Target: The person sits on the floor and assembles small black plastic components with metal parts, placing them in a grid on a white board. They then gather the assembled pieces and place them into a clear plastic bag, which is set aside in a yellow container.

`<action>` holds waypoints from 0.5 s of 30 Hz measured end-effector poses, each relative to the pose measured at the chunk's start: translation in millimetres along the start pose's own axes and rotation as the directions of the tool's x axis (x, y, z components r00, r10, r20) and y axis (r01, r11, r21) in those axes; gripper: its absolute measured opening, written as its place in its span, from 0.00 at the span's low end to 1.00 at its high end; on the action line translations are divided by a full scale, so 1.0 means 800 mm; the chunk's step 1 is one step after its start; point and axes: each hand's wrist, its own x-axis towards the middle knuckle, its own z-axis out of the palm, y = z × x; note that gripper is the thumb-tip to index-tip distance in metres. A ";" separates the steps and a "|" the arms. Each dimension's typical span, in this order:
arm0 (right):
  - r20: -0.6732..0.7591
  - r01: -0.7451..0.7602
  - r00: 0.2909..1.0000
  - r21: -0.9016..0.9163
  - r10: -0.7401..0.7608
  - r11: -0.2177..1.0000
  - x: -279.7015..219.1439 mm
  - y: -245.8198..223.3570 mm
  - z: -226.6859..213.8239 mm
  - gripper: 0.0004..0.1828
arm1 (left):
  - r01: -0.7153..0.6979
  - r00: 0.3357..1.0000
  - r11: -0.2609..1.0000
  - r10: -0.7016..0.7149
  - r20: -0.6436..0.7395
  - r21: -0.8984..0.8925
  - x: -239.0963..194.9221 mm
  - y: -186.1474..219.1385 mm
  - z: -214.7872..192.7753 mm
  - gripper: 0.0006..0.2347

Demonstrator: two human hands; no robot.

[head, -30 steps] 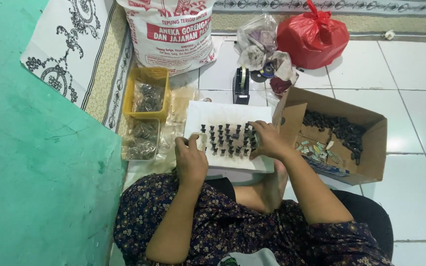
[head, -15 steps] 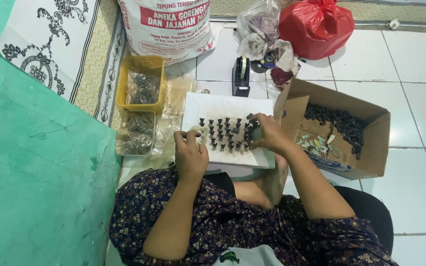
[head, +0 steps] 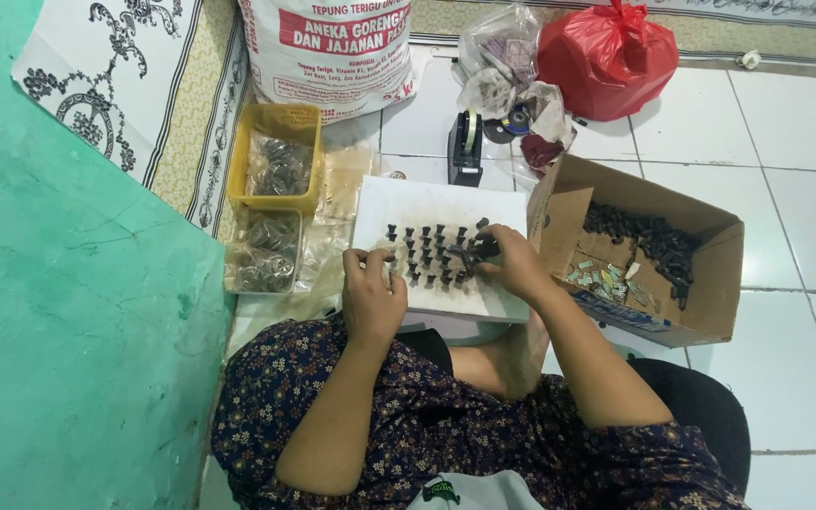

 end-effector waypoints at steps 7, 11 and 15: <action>-0.010 -0.066 0.998 0.027 0.066 0.997 -0.008 -0.022 0.003 0.30 | -0.016 1.000 0.999 0.015 -0.014 -0.051 -0.001 0.008 -0.004 0.10; 0.020 -0.004 1.000 -0.066 0.005 0.998 -0.011 -0.032 -0.003 0.31 | -0.039 0.999 0.998 0.037 -0.023 -0.054 -0.001 0.008 -0.007 0.10; 0.068 0.023 0.998 -0.100 -0.016 0.995 0.000 -0.027 -0.001 0.28 | -0.035 0.999 0.998 0.034 -0.011 -0.058 -0.001 0.010 -0.010 0.09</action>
